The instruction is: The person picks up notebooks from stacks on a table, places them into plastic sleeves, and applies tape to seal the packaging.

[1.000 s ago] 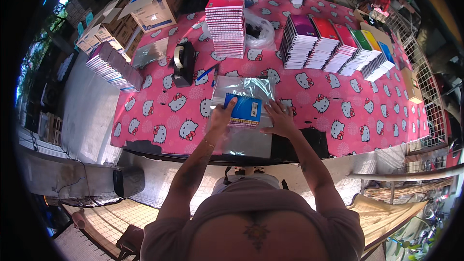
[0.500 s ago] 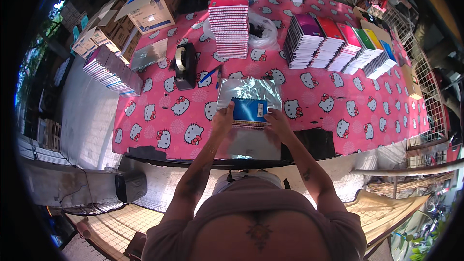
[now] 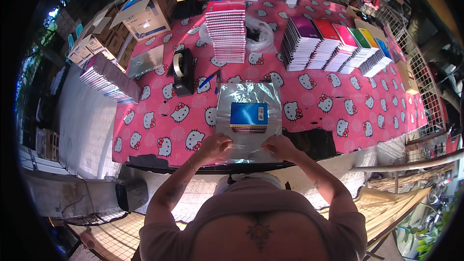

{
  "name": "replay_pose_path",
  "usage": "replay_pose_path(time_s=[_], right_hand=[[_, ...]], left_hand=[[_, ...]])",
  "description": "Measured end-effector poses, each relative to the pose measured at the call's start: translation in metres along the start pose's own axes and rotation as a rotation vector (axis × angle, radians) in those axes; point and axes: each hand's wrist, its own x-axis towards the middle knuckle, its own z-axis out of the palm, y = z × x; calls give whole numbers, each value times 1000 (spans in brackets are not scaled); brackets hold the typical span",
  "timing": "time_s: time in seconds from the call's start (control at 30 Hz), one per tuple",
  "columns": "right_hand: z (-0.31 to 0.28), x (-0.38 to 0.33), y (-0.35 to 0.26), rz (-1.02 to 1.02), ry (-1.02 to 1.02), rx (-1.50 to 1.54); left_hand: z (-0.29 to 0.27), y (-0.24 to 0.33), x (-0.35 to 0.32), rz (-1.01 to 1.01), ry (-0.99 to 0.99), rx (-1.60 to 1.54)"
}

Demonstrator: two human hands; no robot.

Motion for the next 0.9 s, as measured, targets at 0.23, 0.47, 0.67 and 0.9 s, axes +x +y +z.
replay_pose_path(time_s=[0.23, 0.47, 0.67, 0.9], right_hand=[[-16, 6, -31, 116, -103, -116], [-46, 38, -55, 337, 259, -297], [30, 58, -99, 63, 258, -484], [37, 73, -94, 182, 229, -558]], left_hand=[[-17, 12, -12, 345, 77, 132], [-53, 8, 41, 6, 366, -159], [-41, -28, 74, -230, 352, -421], [-56, -23, 162, 92, 569, -223]])
